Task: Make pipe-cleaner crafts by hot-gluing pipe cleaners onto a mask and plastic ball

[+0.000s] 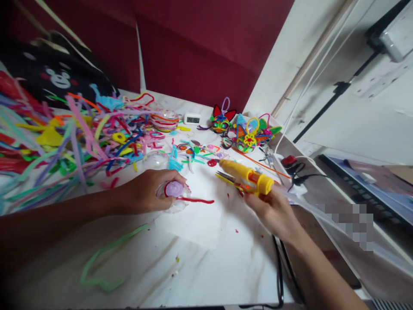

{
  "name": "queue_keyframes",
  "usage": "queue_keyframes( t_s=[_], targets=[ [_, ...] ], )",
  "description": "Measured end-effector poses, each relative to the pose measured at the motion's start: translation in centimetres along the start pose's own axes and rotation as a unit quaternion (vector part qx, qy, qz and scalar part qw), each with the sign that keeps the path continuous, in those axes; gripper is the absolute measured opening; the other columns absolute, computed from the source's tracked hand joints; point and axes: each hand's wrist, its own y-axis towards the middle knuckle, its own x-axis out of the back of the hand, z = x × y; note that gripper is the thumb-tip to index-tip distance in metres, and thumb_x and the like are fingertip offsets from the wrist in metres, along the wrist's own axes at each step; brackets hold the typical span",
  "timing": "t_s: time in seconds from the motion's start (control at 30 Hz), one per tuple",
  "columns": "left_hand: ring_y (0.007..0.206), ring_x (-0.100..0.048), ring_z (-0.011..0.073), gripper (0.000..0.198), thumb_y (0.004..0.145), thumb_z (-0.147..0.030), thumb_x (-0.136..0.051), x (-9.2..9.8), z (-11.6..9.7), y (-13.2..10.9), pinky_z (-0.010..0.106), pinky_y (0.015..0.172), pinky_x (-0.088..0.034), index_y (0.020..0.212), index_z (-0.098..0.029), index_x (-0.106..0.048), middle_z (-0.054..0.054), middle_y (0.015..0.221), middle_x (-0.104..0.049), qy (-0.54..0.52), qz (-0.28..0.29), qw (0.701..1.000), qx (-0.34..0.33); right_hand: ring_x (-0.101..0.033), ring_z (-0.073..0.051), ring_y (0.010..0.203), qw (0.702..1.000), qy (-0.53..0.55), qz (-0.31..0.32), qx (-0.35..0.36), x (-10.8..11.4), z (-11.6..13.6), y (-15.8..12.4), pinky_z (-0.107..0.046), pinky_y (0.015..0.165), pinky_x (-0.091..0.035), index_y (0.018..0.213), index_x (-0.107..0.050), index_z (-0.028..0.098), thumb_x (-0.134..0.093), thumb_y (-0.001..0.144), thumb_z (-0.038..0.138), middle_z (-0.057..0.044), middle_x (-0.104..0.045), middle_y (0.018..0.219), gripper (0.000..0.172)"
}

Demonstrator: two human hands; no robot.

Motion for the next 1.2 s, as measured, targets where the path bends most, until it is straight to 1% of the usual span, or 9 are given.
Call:
queue_keyframes(
  t_s=[0.1,0.17,0.23,0.37,0.53,0.67,0.8,1.0,1.2],
  targets=[
    [0.080,-0.064,0.0177,0.036,0.068,-0.022,-0.061,0.2,-0.2,0.1,0.024,0.065,-0.043,0.104,-0.020,-0.063,0.000,0.093,-0.070,0.000,0.007,1.000,0.016,-0.066,-0.023,0.081,0.994,0.046,0.101,-0.017,-0.8,0.3,-1.2,-0.030,0.066,-0.054,0.091,-0.072,0.020,-0.061,0.079,0.036,-0.006,-0.072,0.092,0.022],
    [0.079,-0.064,0.0174,0.036,0.068,-0.023,-0.062,0.3,-0.4,0.1,0.024,0.064,-0.043,0.104,-0.021,-0.063,-0.001,0.092,-0.069,0.000,0.012,1.000,0.025,-0.065,-0.021,0.075,0.991,0.046,0.129,-0.007,-1.2,0.4,-1.7,-0.029,0.063,-0.053,0.086,-0.072,0.020,-0.061,0.079,0.035,-0.006,-0.071,0.084,0.020],
    [0.078,-0.064,0.0172,0.036,0.068,-0.024,-0.062,0.3,-0.5,0.1,0.024,0.062,-0.042,0.104,-0.021,-0.063,-0.001,0.091,-0.069,0.001,0.016,0.999,0.035,-0.063,-0.020,0.070,0.990,0.040,0.135,0.002,-1.6,0.5,-2.1,-0.028,0.058,-0.052,0.085,-0.071,0.019,-0.060,0.077,0.031,-0.006,-0.069,0.080,0.018],
    [0.077,-0.063,0.0171,0.038,0.067,-0.023,-0.059,0.3,-0.6,0.0,0.024,0.061,-0.041,0.105,-0.021,-0.062,0.000,0.090,-0.069,0.004,0.021,0.999,0.047,-0.062,-0.020,0.067,0.989,0.025,0.142,0.018,-2.0,0.4,-2.5,-0.029,0.055,-0.051,0.089,-0.069,0.019,-0.059,0.075,0.025,-0.006,-0.069,0.084,0.018],
    [0.075,-0.061,0.0167,0.036,0.066,-0.024,-0.057,0.3,-0.6,0.0,0.025,0.059,-0.040,0.103,-0.022,-0.061,0.000,0.092,-0.068,-0.001,0.024,0.998,0.052,-0.057,-0.018,0.063,0.982,-0.003,0.178,0.064,-2.8,1.4,-2.4,-0.028,0.052,-0.049,0.077,-0.063,0.020,-0.055,0.075,0.019,-0.004,-0.063,0.072,0.008],
    [0.066,-0.058,0.0146,0.036,0.066,-0.026,-0.058,0.2,-0.6,0.1,0.024,0.055,-0.038,0.101,-0.022,-0.062,-0.002,0.085,-0.067,-0.004,0.026,0.998,0.058,-0.053,-0.016,0.059,0.978,-0.015,0.189,0.085,-3.3,2.2,-2.2,-0.026,0.049,-0.045,0.075,-0.058,0.020,-0.051,0.077,0.019,-0.003,-0.059,0.072,0.007],
    [0.069,-0.059,0.0149,0.035,0.067,-0.025,-0.057,0.2,-0.6,0.1,0.024,0.056,-0.039,0.101,-0.021,-0.061,-0.001,0.087,-0.068,-0.003,0.028,0.998,0.051,-0.055,-0.018,0.065,0.979,-0.020,0.188,0.077,-3.5,2.1,-2.2,-0.028,0.053,-0.046,0.076,-0.056,0.021,-0.049,0.079,0.022,-0.004,-0.059,0.077,0.007],
    [0.074,-0.062,0.0162,0.035,0.067,-0.023,-0.058,0.2,-0.5,0.0,0.024,0.058,-0.039,0.101,-0.022,-0.061,0.000,0.092,-0.069,0.002,0.022,0.999,0.047,-0.053,-0.016,0.061,0.976,-0.001,0.201,0.088,-3.7,2.2,-2.2,-0.029,0.055,-0.043,0.073,-0.048,0.023,-0.048,0.079,0.018,0.000,-0.054,0.072,0.008],
    [0.073,-0.062,0.0171,0.036,0.067,-0.023,-0.058,0.2,-0.4,0.1,0.025,0.058,-0.040,0.103,-0.020,-0.061,0.002,0.093,-0.069,-0.003,0.021,0.999,0.041,-0.054,-0.017,0.065,0.973,-0.014,0.214,0.091,-3.6,1.9,-2.5,-0.030,0.059,-0.043,0.080,-0.049,0.023,-0.046,0.082,0.017,-0.001,-0.056,0.075,0.007]
  ],
)
